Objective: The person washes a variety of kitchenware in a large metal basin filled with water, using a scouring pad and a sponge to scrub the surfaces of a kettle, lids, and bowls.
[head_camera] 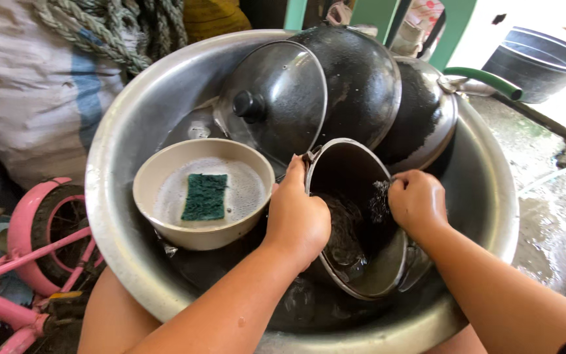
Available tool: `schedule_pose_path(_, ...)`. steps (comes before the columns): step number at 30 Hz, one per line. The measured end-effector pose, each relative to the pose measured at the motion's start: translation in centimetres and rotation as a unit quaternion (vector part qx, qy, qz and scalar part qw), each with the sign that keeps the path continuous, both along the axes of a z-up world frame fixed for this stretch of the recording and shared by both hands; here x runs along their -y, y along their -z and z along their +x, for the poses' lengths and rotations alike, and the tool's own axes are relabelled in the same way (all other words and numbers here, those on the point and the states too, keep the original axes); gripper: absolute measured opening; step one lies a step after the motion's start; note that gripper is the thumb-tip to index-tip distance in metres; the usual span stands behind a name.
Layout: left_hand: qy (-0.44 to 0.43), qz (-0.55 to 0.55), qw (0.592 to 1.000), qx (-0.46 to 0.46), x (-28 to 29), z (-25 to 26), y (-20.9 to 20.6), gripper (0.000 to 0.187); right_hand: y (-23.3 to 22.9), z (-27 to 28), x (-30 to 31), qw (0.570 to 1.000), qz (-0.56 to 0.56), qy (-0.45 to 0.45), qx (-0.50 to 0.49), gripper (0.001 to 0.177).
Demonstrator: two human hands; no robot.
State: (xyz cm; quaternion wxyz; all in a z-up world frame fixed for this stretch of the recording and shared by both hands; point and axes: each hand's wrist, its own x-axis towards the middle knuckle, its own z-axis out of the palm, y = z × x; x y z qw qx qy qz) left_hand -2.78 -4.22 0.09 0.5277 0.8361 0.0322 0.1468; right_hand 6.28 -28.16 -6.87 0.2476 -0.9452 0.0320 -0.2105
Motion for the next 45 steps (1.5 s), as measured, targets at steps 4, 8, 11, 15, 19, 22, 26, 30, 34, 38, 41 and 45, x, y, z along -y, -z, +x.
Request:
schedule_pose_path(4,0.035,-0.116,0.989,-0.084,-0.3,0.4,-0.9,0.07,-0.3,4.5,2.7,0.941,-0.29,-0.057,-0.164,0.025)
schedule_pose_path(8,0.041,-0.161,0.972,-0.166,-1.4,0.7,-3.3,0.074,-2.6,4.3,0.5,0.994,0.036,-0.104,0.027,0.021)
schedule_pose_path(11,0.051,-0.187,0.95,-0.244,-1.9,0.9,-3.6,0.07,-3.0,2.3,-3.1,0.953,-0.047,-0.28,0.105,0.023)
schedule_pose_path(15,0.058,-0.248,0.946,-0.2,-1.8,1.9,-2.8,0.058,-1.7,-0.2,-3.7,0.84,-0.369,-0.397,-0.036,0.043)
schedule_pose_path(19,0.071,-0.262,0.947,-0.17,-1.7,2.5,-1.3,0.054,0.2,-3.1,-5.3,0.799,-0.401,-0.344,-0.288,0.047)
schedule_pose_path(22,0.08,-0.276,0.938,-0.193,-1.3,2.8,-0.3,0.055,1.9,-6.1,-8.5,0.829,-0.242,-0.317,-0.392,0.051)
schedule_pose_path(26,0.098,-0.341,0.923,-0.147,-0.7,2.7,0.6,0.05,2.0,-8.1,-11.3,0.867,-0.025,-0.323,-0.378,0.051)
schedule_pose_path(30,0.101,-0.302,0.943,-0.093,-0.7,3.6,0.4,0.047,0.2,-9.5,-11.2,0.855,0.026,-0.359,-0.373,0.05)
schedule_pose_path(34,0.06,-0.28,0.942,-0.175,-1.5,4.3,-1.1,0.048,-2.2,-10.7,-7.7,0.817,-0.032,-0.411,-0.402,0.05)
schedule_pose_path(38,0.053,-0.163,0.971,-0.169,-1.0,3.7,-1.9,0.053,-4.0,-6.6,-3.8,0.748,-0.281,-0.325,-0.505,0.053)
schedule_pose_path(41,0.067,-0.146,0.978,-0.13,-1.0,3.7,-1.7,0.056,-2.6,-3.5,-1.6,0.749,-0.527,-0.322,-0.24,0.041)
schedule_pose_path(45,0.029,-0.125,0.987,-0.092,0.0,3.7,-1.4,0.049,0.7,-4.9,-2.1,0.729,-0.536,-0.309,-0.293,0.043)
